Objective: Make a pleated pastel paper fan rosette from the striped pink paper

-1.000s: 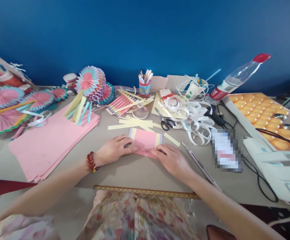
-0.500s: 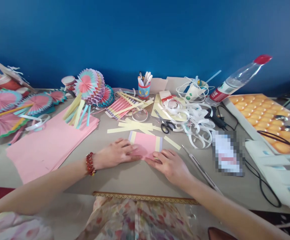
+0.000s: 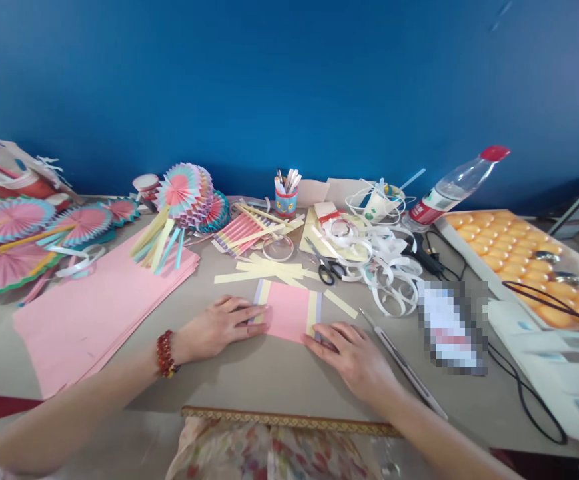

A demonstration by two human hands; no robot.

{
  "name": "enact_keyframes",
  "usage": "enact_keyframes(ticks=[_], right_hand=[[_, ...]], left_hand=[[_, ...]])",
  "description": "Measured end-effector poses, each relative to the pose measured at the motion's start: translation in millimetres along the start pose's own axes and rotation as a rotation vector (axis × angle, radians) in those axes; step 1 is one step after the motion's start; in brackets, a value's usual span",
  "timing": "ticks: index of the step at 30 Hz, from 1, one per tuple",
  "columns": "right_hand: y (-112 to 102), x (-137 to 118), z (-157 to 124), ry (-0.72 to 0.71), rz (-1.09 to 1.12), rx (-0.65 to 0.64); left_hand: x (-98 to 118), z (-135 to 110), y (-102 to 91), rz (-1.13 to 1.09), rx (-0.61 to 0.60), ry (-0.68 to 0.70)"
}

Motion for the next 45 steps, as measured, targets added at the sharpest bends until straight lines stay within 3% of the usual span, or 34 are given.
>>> enact_keyframes(ticks=[6, 14, 19, 23, 27, 31, 35, 37, 41, 45], right_hand=[[2, 1, 0, 0.028, 0.027, -0.005], [2, 7, -10, -0.057, 0.041, -0.005], [-14, 3, -3, -0.010, 0.101, -0.020], [-13, -4, 7, 0.082, 0.124, 0.042], [-4, -10, 14, 0.165, 0.192, 0.078], [-4, -9, 19, 0.283, 0.443, 0.109], [-13, -10, 22, 0.414, 0.772, 0.154], [-17, -17, 24, 0.438, 0.869, 0.198], [-20, -42, 32, 0.376, 0.868, 0.257], [-21, -60, 41, 0.265, 0.742, 0.233]], left_hand=[[4, -15, 2.9, -0.039, 0.036, -0.057], [4, -24, 11.1, -0.050, 0.042, -0.063], [5, -26, 10.4, -0.086, 0.094, -0.069], [7, -28, 9.7, -0.091, 0.151, -0.077], [12, -29, 9.7, -0.144, 0.293, -0.146], [25, -28, 3.7, -0.411, 0.472, -0.349], [44, -19, -0.5, -0.939, 0.383, -0.483], [54, -8, -0.1, -1.171, 0.322, -0.473], [70, 22, 0.8, -1.210, 0.392, -0.298], [75, 41, 2.4, -1.087, 0.538, -0.400]])
Point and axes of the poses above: each hand's wrist, its own z-axis towards the middle knuckle, its own y-axis out of the palm, x = y × z, the point moved 1 cm from there along z, towards the middle knuckle, and after that the axes turned 10 degrees about -z, right-handed, at the moved point
